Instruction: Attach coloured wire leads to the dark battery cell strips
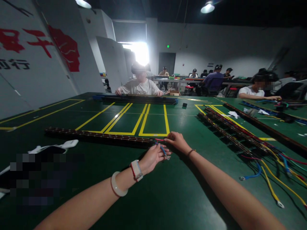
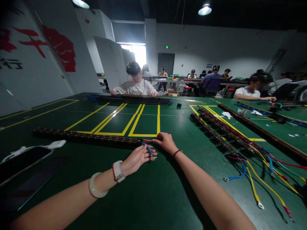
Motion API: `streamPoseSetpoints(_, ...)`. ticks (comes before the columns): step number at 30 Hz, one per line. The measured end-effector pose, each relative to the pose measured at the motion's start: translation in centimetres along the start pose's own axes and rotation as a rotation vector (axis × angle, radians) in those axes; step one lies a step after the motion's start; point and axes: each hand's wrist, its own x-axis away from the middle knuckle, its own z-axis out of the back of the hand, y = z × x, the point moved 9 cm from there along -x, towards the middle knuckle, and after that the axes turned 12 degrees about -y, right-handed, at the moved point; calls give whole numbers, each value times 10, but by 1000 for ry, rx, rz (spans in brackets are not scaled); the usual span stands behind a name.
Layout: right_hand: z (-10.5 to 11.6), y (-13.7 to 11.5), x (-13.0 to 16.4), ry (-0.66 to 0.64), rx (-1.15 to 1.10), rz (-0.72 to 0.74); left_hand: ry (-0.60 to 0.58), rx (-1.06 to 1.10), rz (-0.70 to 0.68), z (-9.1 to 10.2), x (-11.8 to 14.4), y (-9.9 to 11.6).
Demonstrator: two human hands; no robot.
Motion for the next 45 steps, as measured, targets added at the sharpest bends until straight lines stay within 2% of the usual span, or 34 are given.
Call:
streamPoseSetpoints(3, 0, -2, 0, -3, 5, 16, 17, -98, 53, 6, 0, -1)
streamPoseSetpoints(7, -1, -2, 1, -5, 15, 28, 16, -298, 201, 17, -2, -3)
streamPoseSetpoints(11, -2, 0, 0, -6, 12, 29, -67, -475, 353, 26, -2, 0)
streamPoseSetpoints(14, -3, 2, -1, -14, 13, 18, -116, -551, 392, 27, -1, 3)
streamPoseSetpoints(16, -4, 3, -1, -19, 24, 13, -123, -512, 366, 25, -2, 4)
streamPoseSetpoints(20, -2, -3, 1, -7, 71, 13, -118, -256, 231, 16, -8, 2)
streamPoseSetpoints(25, 1, -15, 14, 12, 72, 35, -46, -41, 97, 16, -11, 0)
streamPoseSetpoints(31, -13, -22, 27, -102, 72, 29, -1, 13, 46, 16, -9, 2)
streamPoseSetpoints(35, -16, -24, 26, -134, 47, -18, -27, 35, 32, 9, -9, 2)
streamPoseSetpoints(39, -10, -34, 25, -99, 24, -31, -73, 61, 16, 5, -8, 1)
streamPoseSetpoints(42, -3, -47, 29, -47, 27, 24, -82, 68, 15, 5, -8, 0)
streamPoseSetpoints(45, 1, -63, 34, -1, 143, 103, -101, 89, 5, 7, -10, -2)
